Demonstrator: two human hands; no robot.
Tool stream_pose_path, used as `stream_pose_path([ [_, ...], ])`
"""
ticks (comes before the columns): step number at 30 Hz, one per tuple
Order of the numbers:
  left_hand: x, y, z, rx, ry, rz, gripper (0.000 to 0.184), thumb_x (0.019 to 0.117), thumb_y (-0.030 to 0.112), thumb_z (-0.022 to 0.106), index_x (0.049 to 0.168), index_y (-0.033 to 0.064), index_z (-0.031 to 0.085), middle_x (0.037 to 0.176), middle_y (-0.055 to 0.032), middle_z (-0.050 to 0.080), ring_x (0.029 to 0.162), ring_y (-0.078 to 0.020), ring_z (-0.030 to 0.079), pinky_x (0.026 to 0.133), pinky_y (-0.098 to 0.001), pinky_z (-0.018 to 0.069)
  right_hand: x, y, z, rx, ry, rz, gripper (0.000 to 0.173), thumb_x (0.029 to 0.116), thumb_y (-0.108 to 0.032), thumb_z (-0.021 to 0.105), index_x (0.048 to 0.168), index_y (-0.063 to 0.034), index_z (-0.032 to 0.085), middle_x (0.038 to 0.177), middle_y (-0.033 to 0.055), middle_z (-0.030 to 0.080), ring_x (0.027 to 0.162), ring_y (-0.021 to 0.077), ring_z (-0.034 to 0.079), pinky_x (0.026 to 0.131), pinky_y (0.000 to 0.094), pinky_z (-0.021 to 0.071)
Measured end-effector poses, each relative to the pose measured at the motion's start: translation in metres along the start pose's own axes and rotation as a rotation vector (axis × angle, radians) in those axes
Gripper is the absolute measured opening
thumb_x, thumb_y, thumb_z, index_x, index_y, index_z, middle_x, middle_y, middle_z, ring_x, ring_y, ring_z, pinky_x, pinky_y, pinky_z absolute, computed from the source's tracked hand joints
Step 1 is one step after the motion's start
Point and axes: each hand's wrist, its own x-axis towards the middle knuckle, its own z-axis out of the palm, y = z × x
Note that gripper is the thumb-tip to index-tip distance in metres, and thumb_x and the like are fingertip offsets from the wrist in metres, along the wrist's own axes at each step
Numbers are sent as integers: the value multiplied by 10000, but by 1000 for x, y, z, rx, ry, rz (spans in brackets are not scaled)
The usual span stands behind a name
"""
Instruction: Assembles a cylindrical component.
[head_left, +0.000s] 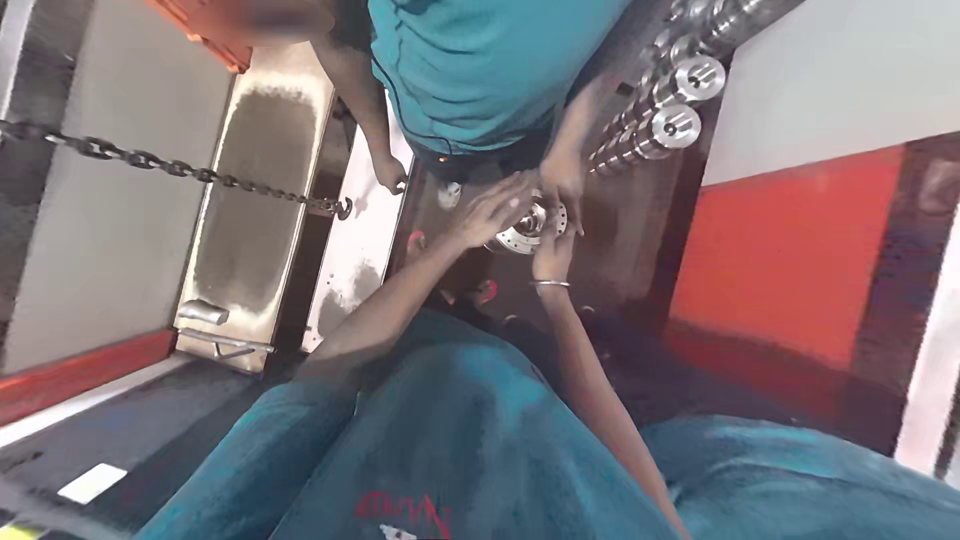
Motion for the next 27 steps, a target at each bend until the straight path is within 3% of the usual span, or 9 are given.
stream_pose_path([
  [4, -56, -5, 16, 85, 76, -91, 484, 1117, 320, 326, 1551, 161, 471, 1644, -12, 388, 1488, -148, 403, 1230, -413, 357, -4, 3, -8, -60, -27, 36, 627, 1072, -520, 392, 1513, -74, 398, 1287, 207, 645, 1103, 334, 674, 972, 565, 526],
  [7, -95, 3, 23, 149, 49, -106, 427, 1095, 258, 432, 1494, 165, 553, 1588, -60, 472, 1416, -187, 507, 1164, -442, 435, -4, 8, -11, -74, -26, 35, 636, 1075, -521, 392, 1524, -71, 384, 1297, 218, 641, 1131, 357, 663, 989, 581, 514],
  [11, -120, 16, 7, 198, -108, -35, 349, 1085, 239, 441, 1270, 119, 711, 1312, -48, 697, 1179, -160, 678, 1023, -407, 551, -2, 18, -18, -67, -16, 18, 691, 1055, -581, 373, 1557, -106, 346, 1378, 192, 609, 1224, 336, 627, 1037, 582, 491],
  [13, -109, 19, -4, 82, 89, -166, 366, 1084, 247, 426, 1226, 65, 709, 1162, -90, 729, 1070, -183, 696, 978, -443, 563, 1, 17, -20, -33, -13, 23, 705, 1049, -600, 375, 1550, -104, 355, 1372, 190, 613, 1221, 326, 631, 1035, 574, 497],
  [14, -94, 21, -8, 26, 223, -220, 376, 1092, 260, 412, 1256, 58, 683, 1166, -101, 718, 1068, -184, 688, 975, -450, 559, 0, 17, -21, -11, -16, 26, 714, 1048, -606, 376, 1555, -103, 347, 1390, 186, 602, 1242, 318, 621, 1052, 567, 490],
  [16, -54, 22, -12, -49, 326, -182, 392, 1093, 248, 415, 1371, 64, 622, 1376, -97, 634, 1278, -178, 595, 1113, -422, 482, -2, 19, -24, 2, -29, 32, 746, 1038, -639, 359, 1566, -113, 326, 1416, 183, 582, 1245, 318, 616, 1043, 581, 492],
  [19, -3, 5, 11, -9, 171, -58, 420, 1089, 242, 416, 1449, 103, 583, 1531, -79, 527, 1414, -187, 494, 1201, -416, 392, -3, 19, -28, -14, -53, 34, 728, 1039, -641, 353, 1571, -146, 319, 1418, 190, 577, 1223, 347, 622, 998, 620, 498],
  [22, -5, -3, 35, 82, 173, -17, 423, 1094, 228, 389, 1442, 88, 583, 1476, -101, 581, 1284, -196, 611, 1089, -413, 503, -5, 17, -30, -47, -65, 48, 684, 1048, -623, 351, 1554, -163, 330, 1338, 212, 616, 1129, 384, 656, 915, 648, 521],
  [27, -57, 17, 52, 275, 221, -56, 442, 1087, 254, 445, 1502, 130, 532, 1617, -81, 422, 1420, -205, 501, 1140, -417, 473, -12, 18, -33, -59, -83, 80, 667, 1036, -656, 345, 1561, -246, 306, 1282, 178, 650, 1022, 387, 687, 804, 646, 553],
])
